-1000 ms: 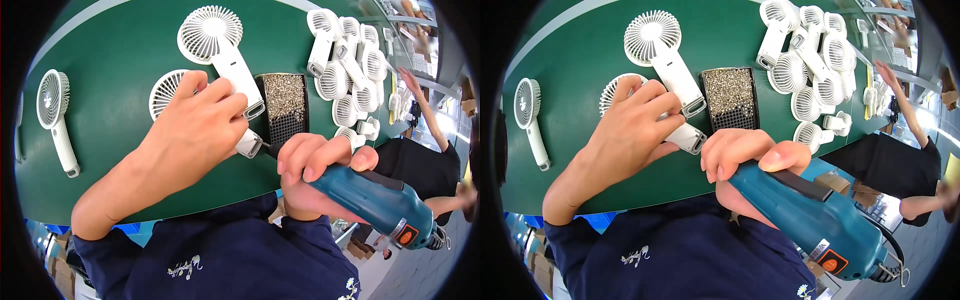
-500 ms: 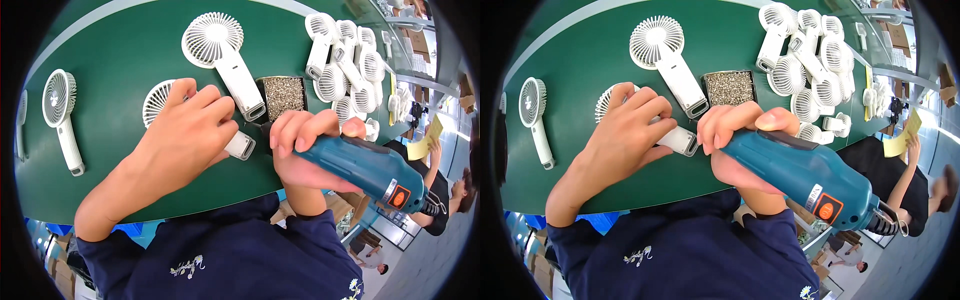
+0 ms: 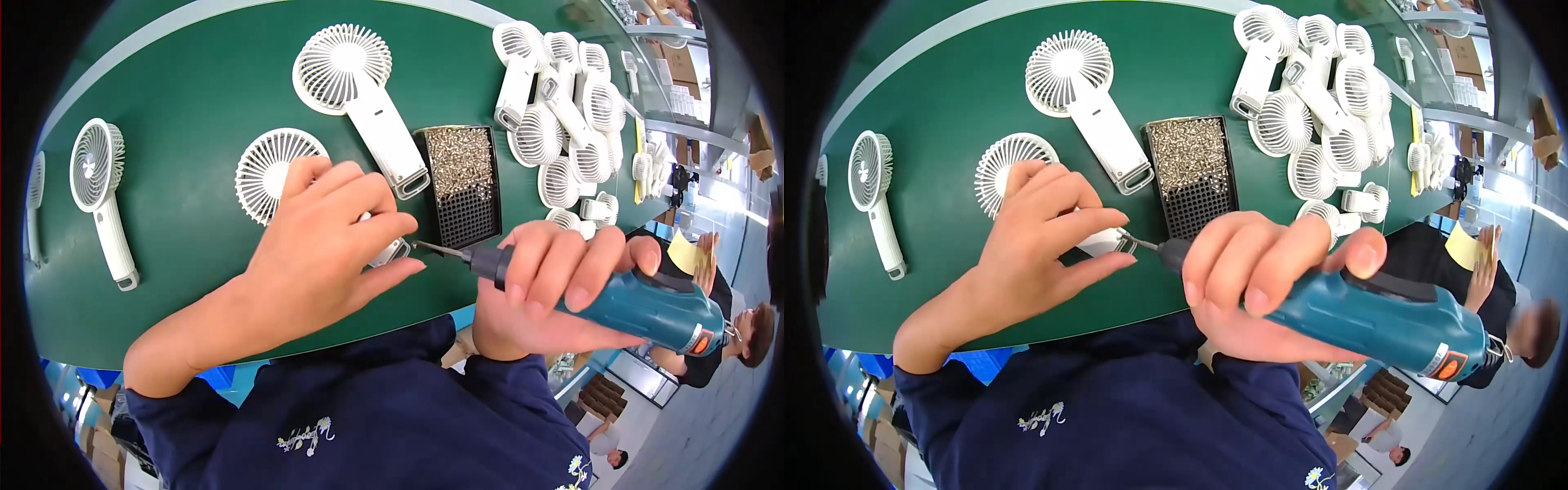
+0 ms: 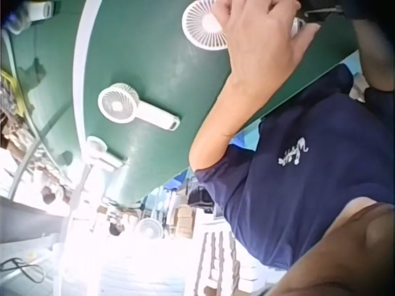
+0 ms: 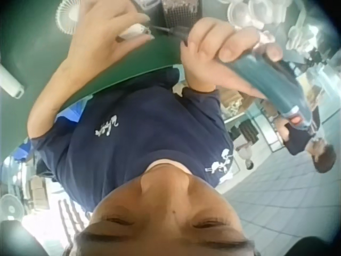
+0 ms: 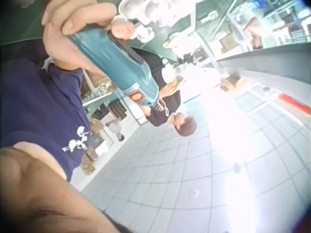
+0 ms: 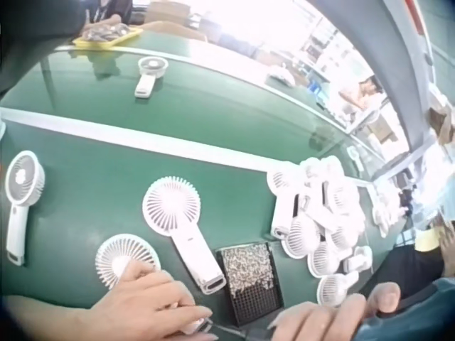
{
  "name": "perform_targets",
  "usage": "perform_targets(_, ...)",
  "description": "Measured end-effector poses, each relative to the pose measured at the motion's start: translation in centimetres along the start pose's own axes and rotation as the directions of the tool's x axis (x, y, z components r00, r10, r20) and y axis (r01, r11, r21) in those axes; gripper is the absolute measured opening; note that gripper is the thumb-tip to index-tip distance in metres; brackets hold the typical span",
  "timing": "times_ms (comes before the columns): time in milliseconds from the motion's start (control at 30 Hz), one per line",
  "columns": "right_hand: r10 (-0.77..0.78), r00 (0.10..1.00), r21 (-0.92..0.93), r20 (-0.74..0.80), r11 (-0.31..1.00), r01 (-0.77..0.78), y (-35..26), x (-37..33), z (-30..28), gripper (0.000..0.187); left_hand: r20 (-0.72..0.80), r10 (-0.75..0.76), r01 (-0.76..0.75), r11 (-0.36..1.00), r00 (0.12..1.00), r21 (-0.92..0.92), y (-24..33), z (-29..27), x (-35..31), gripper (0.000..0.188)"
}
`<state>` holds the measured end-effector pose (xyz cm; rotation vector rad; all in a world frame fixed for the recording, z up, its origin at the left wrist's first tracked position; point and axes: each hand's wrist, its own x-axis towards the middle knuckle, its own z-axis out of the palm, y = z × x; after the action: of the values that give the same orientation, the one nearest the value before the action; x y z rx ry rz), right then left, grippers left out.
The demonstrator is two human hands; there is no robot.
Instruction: Assembling portable mini fans using an electric screwdriver at a factory production line.
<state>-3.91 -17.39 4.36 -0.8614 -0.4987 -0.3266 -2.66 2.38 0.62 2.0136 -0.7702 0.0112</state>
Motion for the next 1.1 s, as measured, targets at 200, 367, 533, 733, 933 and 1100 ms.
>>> perform_targets(200, 0.038, 0.999, 0.044, -0.017, 0.998, -0.037, -0.4, -0.4, 0.2, 0.06, -0.012, 0.016, -0.017, 0.994, 1.0, -0.11, -0.2, 1.0, -0.3, 0.02)
perform_targets(367, 0.157, 0.985, 0.042, 0.07, 0.986, -0.16, -0.8, -0.2, 0.4, 0.056, 0.052, 0.031, -0.027, 0.996, 0.998, -0.08, 0.2, 0.8, -0.4, 0.016)
perform_targets(533, 0.161, 0.971, -0.079, 0.178, 0.986, -0.149, -0.3, -0.6, 1.1, 0.046, 0.142, 0.022, -0.013, 0.998, 0.99, -0.061, 0.7, -0.3, -0.9, 0.031)
perform_targets(733, 0.1, 0.968, -0.159, 0.23, 0.985, -0.064, 0.2, -3.1, 2.2, 0.045, 0.166, 0.002, -0.067, 0.92, 0.986, 0.386, 0.4, -2.3, -2.0, 0.054)
perform_targets(933, 0.118, 0.981, -0.248, 0.156, 0.966, -0.077, 0.9, -4.0, 2.8, 0.045, 0.202, 0.049, -0.142, 0.867, 0.978, 0.477, -1.0, -1.3, -2.1, 0.043)
perform_targets(1100, 0.182, 0.962, -0.233, 0.206, 0.964, -0.132, 0.9, -4.4, 1.8, 0.048, 0.152, 0.096, -0.156, 0.873, 0.984, 0.463, -1.2, -1.0, -2.1, 0.025)
